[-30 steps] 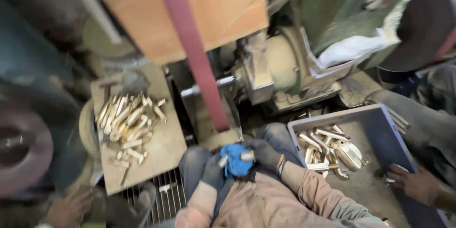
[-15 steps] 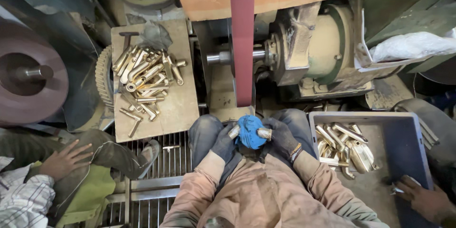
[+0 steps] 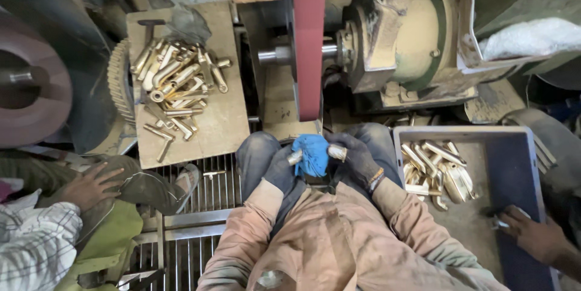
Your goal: The person holds a metal part and presses it against a moving sanding belt, then places the finished part into a bin.
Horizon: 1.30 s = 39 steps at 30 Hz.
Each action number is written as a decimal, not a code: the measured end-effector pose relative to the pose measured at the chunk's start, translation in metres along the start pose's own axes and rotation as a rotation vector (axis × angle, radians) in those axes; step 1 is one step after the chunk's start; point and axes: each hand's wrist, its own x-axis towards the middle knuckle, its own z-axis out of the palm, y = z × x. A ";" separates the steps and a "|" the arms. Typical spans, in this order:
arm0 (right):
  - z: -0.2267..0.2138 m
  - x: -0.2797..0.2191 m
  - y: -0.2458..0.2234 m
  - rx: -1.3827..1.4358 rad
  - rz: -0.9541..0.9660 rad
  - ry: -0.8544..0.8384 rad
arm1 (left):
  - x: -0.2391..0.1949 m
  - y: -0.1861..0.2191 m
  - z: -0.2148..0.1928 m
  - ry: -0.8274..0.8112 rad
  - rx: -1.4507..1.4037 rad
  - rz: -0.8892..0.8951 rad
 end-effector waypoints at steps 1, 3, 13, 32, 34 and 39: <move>0.005 0.000 -0.004 0.006 0.008 0.015 | -0.001 -0.003 0.000 0.008 -0.006 -0.012; 0.013 0.002 -0.012 0.054 0.011 -0.094 | -0.002 -0.006 -0.003 0.014 0.001 -0.028; -0.005 -0.001 -0.005 -0.172 -0.117 0.001 | 0.000 -0.009 -0.010 0.041 0.025 -0.061; -0.001 -0.005 -0.007 0.023 -0.007 -0.004 | 0.000 -0.005 -0.006 0.055 0.027 -0.058; 0.001 -0.004 -0.009 0.110 -0.001 -0.026 | 0.000 -0.006 -0.008 0.059 0.026 -0.050; 0.009 0.001 -0.010 -0.213 -0.093 -0.159 | 0.001 -0.011 -0.014 0.067 0.014 -0.045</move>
